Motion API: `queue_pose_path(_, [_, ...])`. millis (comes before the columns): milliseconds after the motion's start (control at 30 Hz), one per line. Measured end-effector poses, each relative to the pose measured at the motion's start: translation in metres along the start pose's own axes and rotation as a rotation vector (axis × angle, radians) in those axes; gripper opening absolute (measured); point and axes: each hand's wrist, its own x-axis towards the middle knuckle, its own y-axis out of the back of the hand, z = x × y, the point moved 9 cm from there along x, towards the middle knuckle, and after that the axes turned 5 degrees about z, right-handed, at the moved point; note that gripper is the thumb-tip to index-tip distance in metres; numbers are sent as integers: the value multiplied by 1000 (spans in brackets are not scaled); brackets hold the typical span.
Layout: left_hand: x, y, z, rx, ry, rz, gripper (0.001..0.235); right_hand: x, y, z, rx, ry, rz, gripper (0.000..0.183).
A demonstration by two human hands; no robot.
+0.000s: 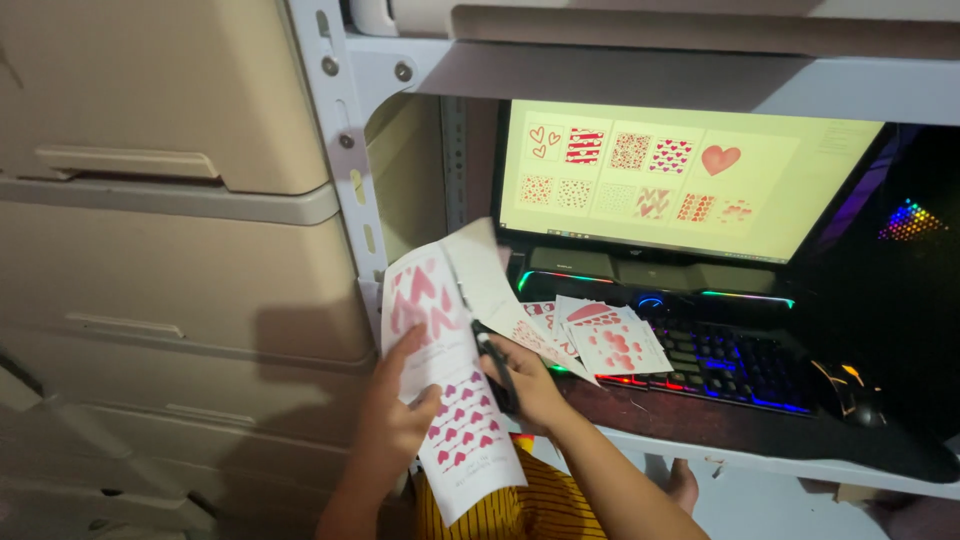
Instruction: Cutting out printed cards from paper sheets using scissors at a workstation.
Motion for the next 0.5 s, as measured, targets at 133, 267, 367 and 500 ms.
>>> queue_pose_path(133, [7, 10, -6, 195, -20, 107, 67, 3, -17, -3, -85, -167, 78, 42])
queue_pose_path(267, [7, 15, -17, 332, -14, 132, 66, 19, -29, -6, -11, -46, -58, 39])
queue_pose_path(367, [4, 16, -25, 529, -60, 156, 69, 27, -29, -6, 1, -58, -71, 36])
queue_pose_path(500, [-7, 15, -18, 592, -259, 242, 74, 22, -29, -3, 170, -177, -85, 41])
